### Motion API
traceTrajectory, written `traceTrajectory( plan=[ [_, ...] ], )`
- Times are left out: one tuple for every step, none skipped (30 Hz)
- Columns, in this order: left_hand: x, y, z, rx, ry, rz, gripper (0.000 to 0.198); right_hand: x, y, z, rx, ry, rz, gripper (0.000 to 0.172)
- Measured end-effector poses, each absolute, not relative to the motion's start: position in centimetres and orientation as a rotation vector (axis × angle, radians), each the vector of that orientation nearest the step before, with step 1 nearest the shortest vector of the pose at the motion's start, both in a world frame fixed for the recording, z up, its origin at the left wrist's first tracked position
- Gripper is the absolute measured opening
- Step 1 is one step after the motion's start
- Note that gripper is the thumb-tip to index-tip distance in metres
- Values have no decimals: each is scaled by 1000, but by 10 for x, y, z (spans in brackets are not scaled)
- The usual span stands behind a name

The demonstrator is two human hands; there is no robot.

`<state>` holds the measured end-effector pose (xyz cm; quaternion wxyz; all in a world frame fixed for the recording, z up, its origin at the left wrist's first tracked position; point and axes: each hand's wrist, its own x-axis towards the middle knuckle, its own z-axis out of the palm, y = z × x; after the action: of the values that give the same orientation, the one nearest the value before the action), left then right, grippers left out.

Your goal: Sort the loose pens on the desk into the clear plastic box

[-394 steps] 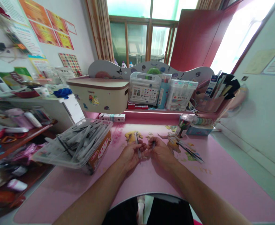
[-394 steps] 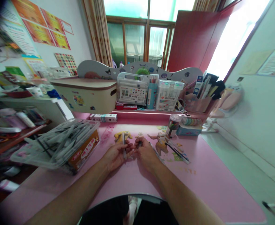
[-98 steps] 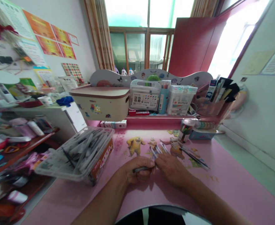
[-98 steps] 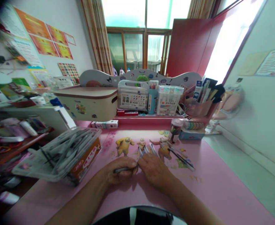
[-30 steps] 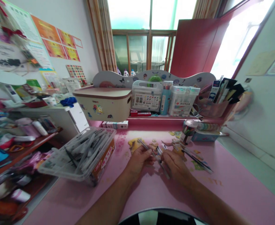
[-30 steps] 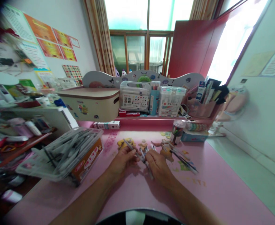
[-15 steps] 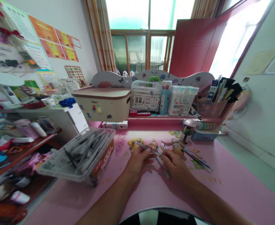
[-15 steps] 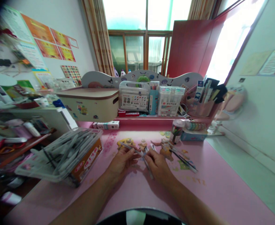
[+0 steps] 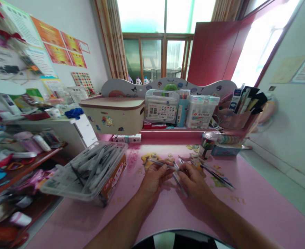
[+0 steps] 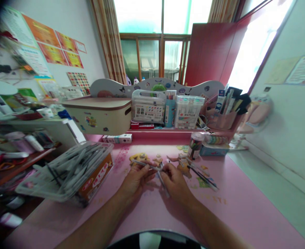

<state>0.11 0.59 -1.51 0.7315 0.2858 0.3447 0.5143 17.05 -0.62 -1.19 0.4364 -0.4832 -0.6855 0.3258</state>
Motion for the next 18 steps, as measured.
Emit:
traceTrajectory(
  plan=[
    [1,6,-16,635,755,1132,31,170,-7,-11,-1180,-1697,813,14],
    [1,6,-17,639,748,1142,30,170,-7,-11,-1161,-1694,815,14],
    [1,6,-17,643,743,1152,28,170,-7,-11,-1149,-1700,810,16],
    [1,5,-17,646,742,1151,28,170,-7,-11,-1150,-1713,801,18],
    [2,5,-16,646,747,1147,28,170,-7,-12,-1163,-1729,796,23],
    [2,4,-16,647,754,1141,28,170,-6,-13,-1182,-1745,796,30],
    [2,4,-16,647,760,1139,27,170,-6,-14,-1202,-1756,794,35],
    [3,4,-15,646,761,1141,27,171,-5,-15,-1214,-1763,786,37],
    [3,3,-15,645,759,1141,27,171,-5,-15,-1216,-1767,783,36],
    [3,3,-15,645,756,1144,27,171,-5,-16,-1210,-1766,783,31],
    [3,4,-15,644,752,1147,27,171,-6,-16,-1199,-1762,783,24],
    [3,4,-16,643,749,1149,27,171,-6,-15,-1187,-1756,777,16],
    [3,4,-16,641,748,1156,26,171,-6,-15,-1178,-1753,770,12],
    [4,5,-16,639,747,1165,26,171,-6,-15,-1175,-1751,768,12],
    [4,5,-16,634,748,1175,26,171,-6,-15,-1176,-1740,774,15],
    [4,5,-15,630,751,1179,26,171,-6,-15,-1181,-1722,798,20],
    [4,5,-15,630,755,1177,26,171,-5,-15,-1189,-1701,840,27],
    [4,4,-14,633,756,1170,27,170,-5,-16,-1198,-1679,884,33]
  ],
)
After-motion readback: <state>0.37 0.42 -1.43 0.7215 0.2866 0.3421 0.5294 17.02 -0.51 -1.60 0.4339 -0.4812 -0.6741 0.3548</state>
